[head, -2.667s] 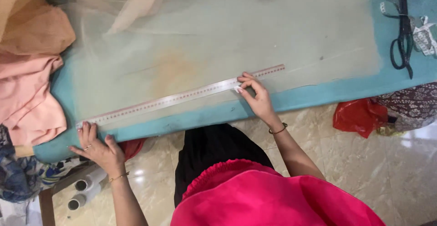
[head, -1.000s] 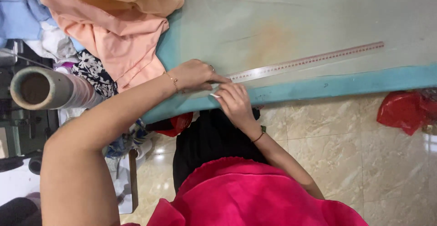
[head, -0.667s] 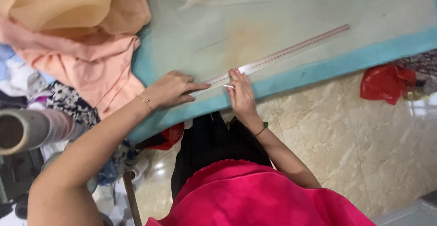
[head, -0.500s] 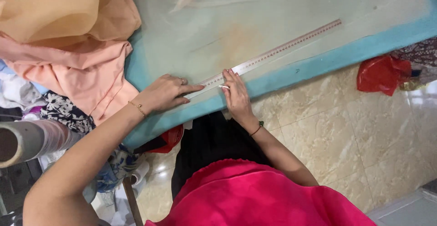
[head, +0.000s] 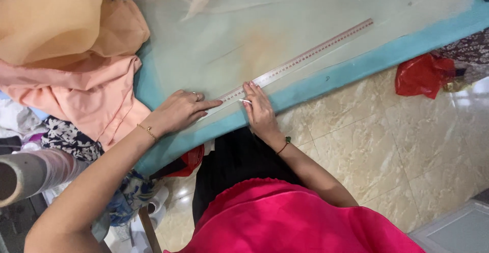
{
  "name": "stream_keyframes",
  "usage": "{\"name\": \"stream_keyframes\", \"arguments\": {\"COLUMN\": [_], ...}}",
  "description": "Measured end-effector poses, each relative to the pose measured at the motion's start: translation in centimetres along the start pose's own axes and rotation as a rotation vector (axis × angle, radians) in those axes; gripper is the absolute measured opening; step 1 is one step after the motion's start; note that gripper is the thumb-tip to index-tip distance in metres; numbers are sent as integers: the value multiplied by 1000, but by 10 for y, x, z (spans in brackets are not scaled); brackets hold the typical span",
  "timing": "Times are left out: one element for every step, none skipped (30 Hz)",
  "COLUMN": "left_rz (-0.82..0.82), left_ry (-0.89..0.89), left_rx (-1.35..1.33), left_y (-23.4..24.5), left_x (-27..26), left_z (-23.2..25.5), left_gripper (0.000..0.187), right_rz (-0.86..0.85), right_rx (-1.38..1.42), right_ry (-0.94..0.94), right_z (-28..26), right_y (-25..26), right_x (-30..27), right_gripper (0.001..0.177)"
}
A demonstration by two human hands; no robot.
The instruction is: The person smooths a large piece of sheer fabric on a table, then uses a ruler and chalk to mark a straight line. They then use scissors to cut the fabric along the marked line.
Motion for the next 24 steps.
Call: {"name": "stream_keyframes", "arguments": {"left_rz": [-5, -10, -11, -29, -48, -48, -52, -54, -52, -37, -21, -18, -3, 11, 14, 22, 30, 32, -3, -38, -36, -83, -130, -129], "left_ry": [15, 32, 27, 50, 73, 84, 83, 89, 106, 87, 69, 80, 57, 32, 39, 15, -10, -5, 1, 6, 9, 33, 57, 59], "left_rx": [-7, -15, -15, -24, -33, -36, -46, -56, -58, -68, -78, -80, -83, -87, -88, -76, -63, -64, -37, -9, -10, 0, 10, 11], "left_y": [0, 0, 1, 2, 2, 0, -1, -3, -5, -8, -10, -10, -9, -9, -10, -11, -11, -9, -8, -6, -2, 1, 5, 5], "left_x": [0, 0, 2, 3, 2, 2, 1, -1, -2, -3, -3, -3, -3, -2, 0, 1, 3, 6, 10, 14, 16, 18, 20, 21], "left_z": [0, 1, 2, 2, 1, 0, -2, -4, -7, -9, -12, -13, -13, -13, -13, -14, -14, -12, -9, -6, -3, 1, 4, 5], "left_gripper": [53, 53, 53, 52, 52, 52, 51, 51, 51, 49, 47, 47, 47, 48, 48, 47, 46, 46, 46, 47, 47, 50, 54, 54], "right_rz": [-5, -11, -9, -9, -8, -15, 1, 14, 5, 25, 47, 42, -27, -94, -99, -145, -191, -194, -231, -266, -268, -267, -266, -266], "right_rx": [-5, -8, -11, -5, 2, 10, 14, 23, 35, -40, -114, -107, -152, -199, -194, -154, -114, -111, -102, -95, -93, -56, -19, -17], "right_ry": [-1, -2, -5, -1, 3, 6, 4, 7, 13, 78, 143, 149, 234, 317, 322, 405, 489, 491, 536, 580, 583, 620, 656, 658], "right_z": [0, 0, 1, 2, 2, -2, -6, -10, -18, -26, -34, -36, -40, -43, -46, -51, -55, -59, -63, -67, -68, -70, -72, -75], "right_y": [0, 0, 1, 0, -1, 1, 4, 4, 5, 6, 8, 4, 0, -3, -8, -13, -19, -24, -29, -35, -41, -47, -53, -56], "right_x": [0, -1, -1, -1, -1, 1, 3, 7, 10, 13, 16, 15, 13, 11, 12, 13, 13, 14, 14, 15, 15, 14, 12, 13], "right_gripper": [11, 12, 12, 12, 12, 12, 10, 9, 9, 9, 10, 10, 10, 11, 11, 15, 20, 20, 21, 22, 22, 23, 23, 23]}}
Point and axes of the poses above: each hand's wrist, its own x-axis towards the middle knuckle, its own y-axis out of the back of the hand, z = x × y, the point moved 1 cm from there along x, towards the middle knuckle
